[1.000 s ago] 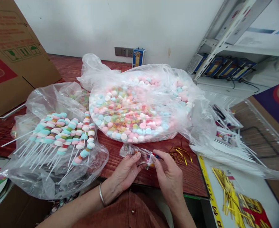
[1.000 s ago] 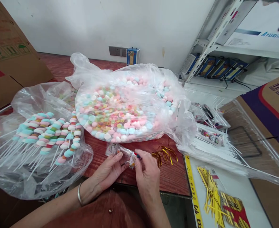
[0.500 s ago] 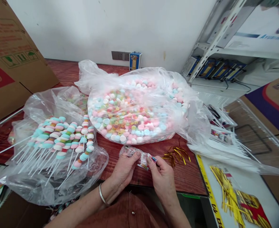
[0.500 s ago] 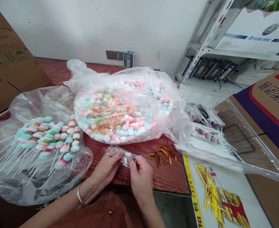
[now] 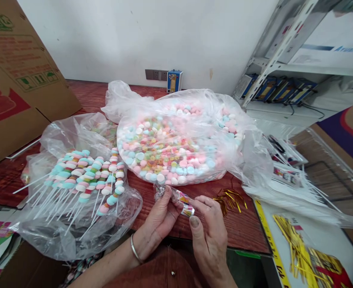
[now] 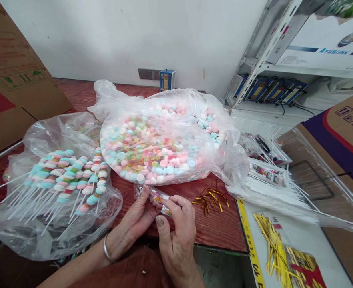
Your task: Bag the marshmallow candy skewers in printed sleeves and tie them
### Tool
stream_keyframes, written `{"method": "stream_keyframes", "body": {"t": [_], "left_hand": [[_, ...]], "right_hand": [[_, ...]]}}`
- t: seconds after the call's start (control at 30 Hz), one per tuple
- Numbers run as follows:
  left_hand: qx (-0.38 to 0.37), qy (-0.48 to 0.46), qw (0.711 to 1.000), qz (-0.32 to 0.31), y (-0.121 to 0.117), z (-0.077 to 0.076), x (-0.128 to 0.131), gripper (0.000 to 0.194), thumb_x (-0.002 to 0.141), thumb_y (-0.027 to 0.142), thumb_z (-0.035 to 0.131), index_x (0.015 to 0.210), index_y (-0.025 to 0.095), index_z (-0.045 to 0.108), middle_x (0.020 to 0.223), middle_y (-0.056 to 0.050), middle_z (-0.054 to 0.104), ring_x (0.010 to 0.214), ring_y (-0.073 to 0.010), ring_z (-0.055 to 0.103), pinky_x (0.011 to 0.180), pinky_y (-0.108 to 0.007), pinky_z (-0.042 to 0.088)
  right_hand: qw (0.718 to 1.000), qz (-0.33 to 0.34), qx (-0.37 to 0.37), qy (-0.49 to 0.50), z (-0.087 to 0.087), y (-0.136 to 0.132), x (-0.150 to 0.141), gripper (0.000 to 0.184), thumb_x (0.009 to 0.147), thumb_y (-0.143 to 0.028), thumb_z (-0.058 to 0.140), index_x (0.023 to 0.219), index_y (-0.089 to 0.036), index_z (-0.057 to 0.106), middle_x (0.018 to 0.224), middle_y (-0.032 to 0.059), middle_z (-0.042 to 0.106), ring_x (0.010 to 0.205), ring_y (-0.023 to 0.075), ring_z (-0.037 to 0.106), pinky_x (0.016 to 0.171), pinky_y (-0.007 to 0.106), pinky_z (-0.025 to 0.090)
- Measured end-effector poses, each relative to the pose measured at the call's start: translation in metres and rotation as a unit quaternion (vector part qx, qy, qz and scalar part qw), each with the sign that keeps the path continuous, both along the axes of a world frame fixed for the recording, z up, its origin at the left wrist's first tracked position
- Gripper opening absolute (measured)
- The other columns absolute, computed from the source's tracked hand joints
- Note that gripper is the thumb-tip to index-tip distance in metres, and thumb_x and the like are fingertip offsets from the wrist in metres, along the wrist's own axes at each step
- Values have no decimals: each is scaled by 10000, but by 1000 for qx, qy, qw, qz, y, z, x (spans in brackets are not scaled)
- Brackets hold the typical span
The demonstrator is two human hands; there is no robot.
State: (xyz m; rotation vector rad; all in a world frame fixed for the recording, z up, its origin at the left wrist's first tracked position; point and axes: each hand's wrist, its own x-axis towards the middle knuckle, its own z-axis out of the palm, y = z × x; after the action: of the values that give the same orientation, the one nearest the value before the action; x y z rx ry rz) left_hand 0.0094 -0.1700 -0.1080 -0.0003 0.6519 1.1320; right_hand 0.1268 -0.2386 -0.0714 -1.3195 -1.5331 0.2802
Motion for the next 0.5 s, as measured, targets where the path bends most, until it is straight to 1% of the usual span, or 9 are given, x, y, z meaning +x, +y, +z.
{"method": "stream_keyframes", "body": {"t": [0.07,0.13,0.23,0.33,0.4,0.5], "left_hand": [[7,-4,1000,-2,-1,0,0,365,630,285,917,837,147,649,735,-9,668,632,-127,598,570,-247,504],[4,-4,1000,-3,-1,1,0,394,607,278,930,860,146,657,776,-17,685,662,-130,613,600,-250,515],[2,9,1000,-7,-2,2,0,407,576,287,943,829,145,659,760,-5,682,654,-117,606,636,-250,524],[15,30,999,-6,-3,2,0,353,593,265,934,780,151,657,750,10,678,653,-105,599,663,-245,519],[20,40,999,-25,-4,1,-1,318,612,258,923,748,144,659,722,9,670,639,-103,590,641,-237,500],[14,33,997,-65,-4,2,-3,292,610,228,920,729,124,675,701,-1,666,632,-102,584,627,-227,479]], "right_hand": [[1000,2,-8,-5,-1,1,-2,256,1002,-297,507,1222,-231,619,1196,77,571,1146,216,519,988,359,412],[1000,6,-25,12,-2,2,-2,235,1007,-285,494,1196,-235,624,1174,70,591,1137,210,532,976,353,428],[998,9,-45,33,-2,3,-3,201,1009,-280,492,1143,-243,638,1153,59,619,1113,203,559,956,348,451],[999,5,-49,22,-5,5,-5,164,991,-267,539,1111,-232,645,1121,55,652,1069,200,595,923,344,478],[999,-1,-48,16,-8,5,-7,160,979,-256,565,1112,-217,644,1092,59,671,1039,197,614,901,341,497],[999,-9,-37,4,-10,5,-8,173,972,-248,576,1124,-196,640,1081,71,678,1019,195,627,885,333,519]]}}
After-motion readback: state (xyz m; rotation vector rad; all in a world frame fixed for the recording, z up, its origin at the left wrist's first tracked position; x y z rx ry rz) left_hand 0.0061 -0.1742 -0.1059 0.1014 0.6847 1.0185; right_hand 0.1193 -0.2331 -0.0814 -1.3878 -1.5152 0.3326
